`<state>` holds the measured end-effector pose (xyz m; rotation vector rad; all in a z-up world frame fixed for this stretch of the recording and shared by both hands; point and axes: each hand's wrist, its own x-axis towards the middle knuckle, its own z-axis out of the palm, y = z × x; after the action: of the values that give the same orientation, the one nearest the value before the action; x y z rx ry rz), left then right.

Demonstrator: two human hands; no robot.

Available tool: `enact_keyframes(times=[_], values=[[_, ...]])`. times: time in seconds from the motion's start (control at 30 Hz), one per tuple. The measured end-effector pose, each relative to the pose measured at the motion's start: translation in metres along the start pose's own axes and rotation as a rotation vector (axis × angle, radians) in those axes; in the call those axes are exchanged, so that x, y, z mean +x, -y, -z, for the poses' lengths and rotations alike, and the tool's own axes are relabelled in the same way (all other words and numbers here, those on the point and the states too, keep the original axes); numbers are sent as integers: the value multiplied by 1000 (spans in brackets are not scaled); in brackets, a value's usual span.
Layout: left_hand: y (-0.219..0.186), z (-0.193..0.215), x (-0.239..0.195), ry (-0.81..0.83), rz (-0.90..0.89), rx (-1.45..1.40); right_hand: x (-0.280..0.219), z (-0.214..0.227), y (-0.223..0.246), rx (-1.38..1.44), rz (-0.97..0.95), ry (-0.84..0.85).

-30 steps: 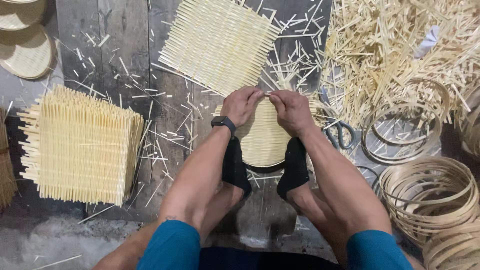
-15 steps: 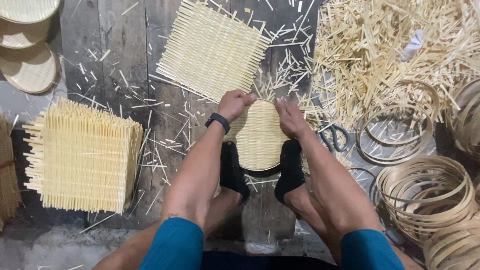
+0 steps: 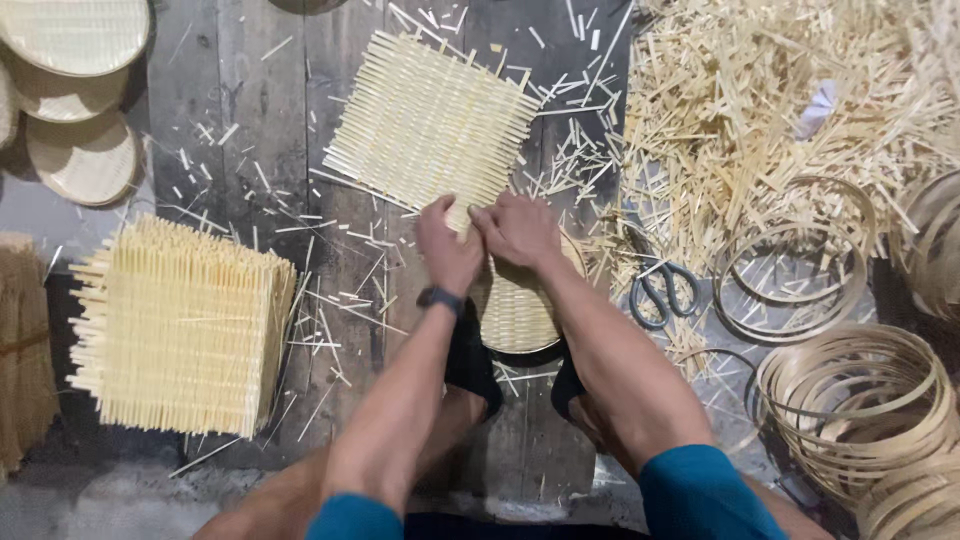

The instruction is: The person places a woven bamboo mat over a circular wooden frame, then uses shears to trim the excess bamboo strips around the edge. The person repeats this process for multiple trays, stacking the finished pieces.

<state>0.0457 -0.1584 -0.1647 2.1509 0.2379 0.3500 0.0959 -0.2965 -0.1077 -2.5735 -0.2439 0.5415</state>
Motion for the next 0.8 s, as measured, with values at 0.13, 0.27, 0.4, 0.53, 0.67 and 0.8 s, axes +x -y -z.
enact_keyframes(times=[0.13, 0.27, 0.4, 0.53, 0.67, 0.8], values=[[6, 34, -44, -15, 165, 190, -9, 19, 22, -61, -117, 148], [24, 31, -30, 269, 677, -171, -6, 20, 25, -102, -130, 176], [41, 43, -11, 356, 916, -284, 0, -6, 15, -74, -113, 78], [37, 31, 6, 263, 562, 129, -21, 21, -25, 345, -48, -314], [1, 14, 18, 170, -287, 116, -102, 147, -87, -49, -105, -292], [-70, 24, 32, 846, 105, 276, -219, 244, -127, -636, -215, -19]])
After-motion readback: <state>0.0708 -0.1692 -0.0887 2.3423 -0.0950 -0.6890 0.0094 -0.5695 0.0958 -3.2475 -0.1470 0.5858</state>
